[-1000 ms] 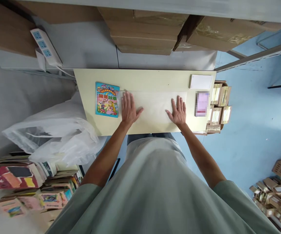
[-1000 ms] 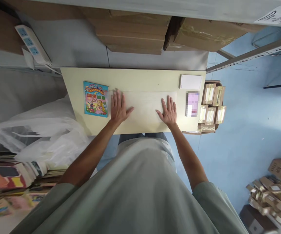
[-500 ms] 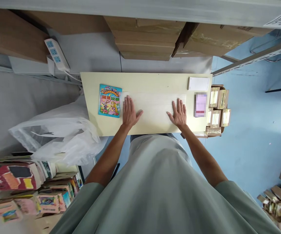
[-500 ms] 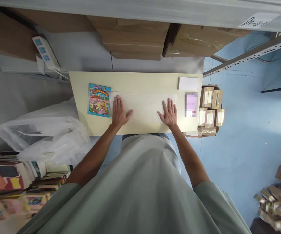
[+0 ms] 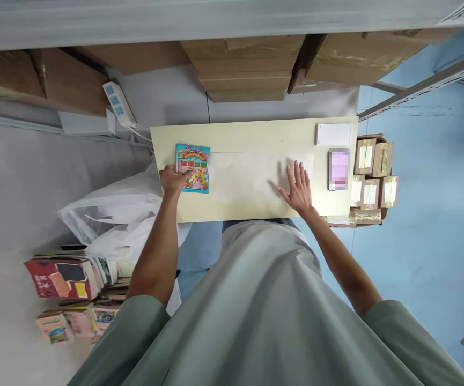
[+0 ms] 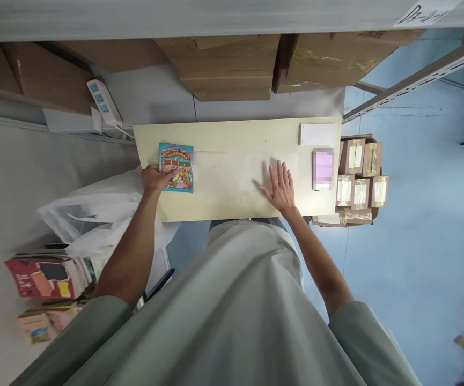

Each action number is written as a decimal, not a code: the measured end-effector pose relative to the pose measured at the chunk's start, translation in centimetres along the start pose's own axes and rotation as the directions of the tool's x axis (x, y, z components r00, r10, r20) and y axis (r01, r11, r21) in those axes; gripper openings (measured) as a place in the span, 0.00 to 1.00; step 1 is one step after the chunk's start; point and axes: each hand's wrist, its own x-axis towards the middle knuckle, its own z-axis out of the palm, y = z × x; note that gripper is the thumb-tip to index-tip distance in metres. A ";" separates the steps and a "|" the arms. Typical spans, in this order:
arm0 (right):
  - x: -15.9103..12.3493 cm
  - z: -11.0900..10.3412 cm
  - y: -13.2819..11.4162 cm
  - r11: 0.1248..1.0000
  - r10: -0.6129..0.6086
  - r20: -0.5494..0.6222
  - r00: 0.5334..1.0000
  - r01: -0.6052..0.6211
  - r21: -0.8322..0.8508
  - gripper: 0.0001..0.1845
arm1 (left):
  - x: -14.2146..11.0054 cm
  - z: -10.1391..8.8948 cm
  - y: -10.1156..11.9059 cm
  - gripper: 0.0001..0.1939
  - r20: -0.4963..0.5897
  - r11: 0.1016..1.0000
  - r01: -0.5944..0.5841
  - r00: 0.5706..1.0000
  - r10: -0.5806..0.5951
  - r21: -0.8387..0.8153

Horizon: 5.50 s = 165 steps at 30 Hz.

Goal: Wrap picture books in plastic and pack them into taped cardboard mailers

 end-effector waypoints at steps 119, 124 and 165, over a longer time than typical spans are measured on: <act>8.9 -7.0 3.4 0.910 -0.327 0.324 0.888 0.388 -0.145 0.34 | -27.5 18.2 16.6 0.26 0.092 0.843 -0.344 0.905 0.415 -0.413; 11.0 -9.5 2.4 0.839 -0.359 0.405 0.841 0.481 -0.255 0.32 | -26.3 18.0 14.1 0.27 -0.010 0.689 -0.480 0.824 0.567 -0.542; 10.5 0.9 -7.6 0.944 0.073 0.056 0.996 -0.087 0.317 0.32 | -16.6 9.9 6.1 0.26 -0.073 0.862 -0.418 0.907 0.415 -0.288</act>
